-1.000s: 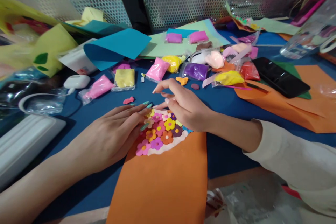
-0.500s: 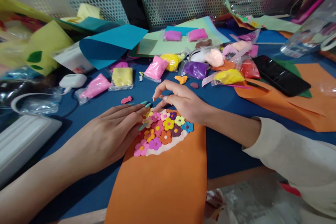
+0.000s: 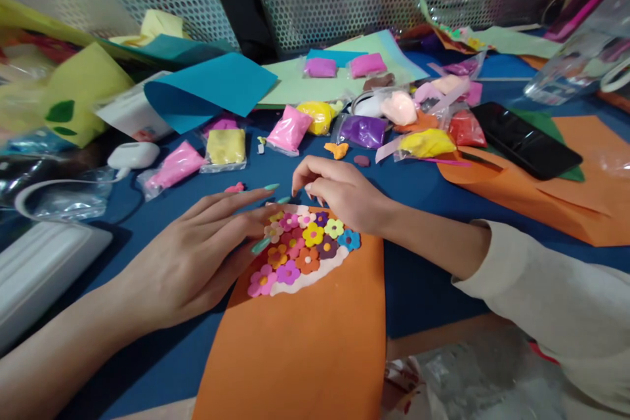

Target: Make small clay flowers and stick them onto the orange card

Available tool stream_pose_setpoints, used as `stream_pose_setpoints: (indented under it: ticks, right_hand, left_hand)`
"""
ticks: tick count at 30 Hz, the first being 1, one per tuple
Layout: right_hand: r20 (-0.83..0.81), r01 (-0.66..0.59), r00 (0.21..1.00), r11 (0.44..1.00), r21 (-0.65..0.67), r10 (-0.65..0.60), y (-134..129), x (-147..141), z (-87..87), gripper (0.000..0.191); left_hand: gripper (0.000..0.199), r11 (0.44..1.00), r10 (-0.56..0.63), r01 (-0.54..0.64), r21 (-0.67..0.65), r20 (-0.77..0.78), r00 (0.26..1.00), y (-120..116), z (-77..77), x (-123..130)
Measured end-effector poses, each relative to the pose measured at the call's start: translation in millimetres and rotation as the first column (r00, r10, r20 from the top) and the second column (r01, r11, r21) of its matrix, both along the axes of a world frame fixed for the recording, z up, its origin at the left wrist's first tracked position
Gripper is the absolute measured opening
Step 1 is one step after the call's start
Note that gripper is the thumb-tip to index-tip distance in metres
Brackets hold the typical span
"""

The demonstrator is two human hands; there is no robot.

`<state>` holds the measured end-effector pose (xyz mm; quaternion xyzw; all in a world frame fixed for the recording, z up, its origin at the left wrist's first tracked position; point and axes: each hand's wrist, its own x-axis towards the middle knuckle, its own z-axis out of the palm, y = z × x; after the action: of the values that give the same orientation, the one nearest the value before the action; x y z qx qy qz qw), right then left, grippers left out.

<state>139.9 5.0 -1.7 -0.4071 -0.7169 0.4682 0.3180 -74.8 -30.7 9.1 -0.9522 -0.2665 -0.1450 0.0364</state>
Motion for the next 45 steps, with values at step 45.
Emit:
stream_pose_setpoints:
  ticks: [45]
  right_hand:
    - [0.711, -0.511, 0.680, 0.811, 0.284, 0.179, -8, 5, -10.3, 0.077]
  left_hand:
    - [0.016, 0.869, 0.197, -0.089, -0.486, 0.177, 0.964, 12, -4.5, -6]
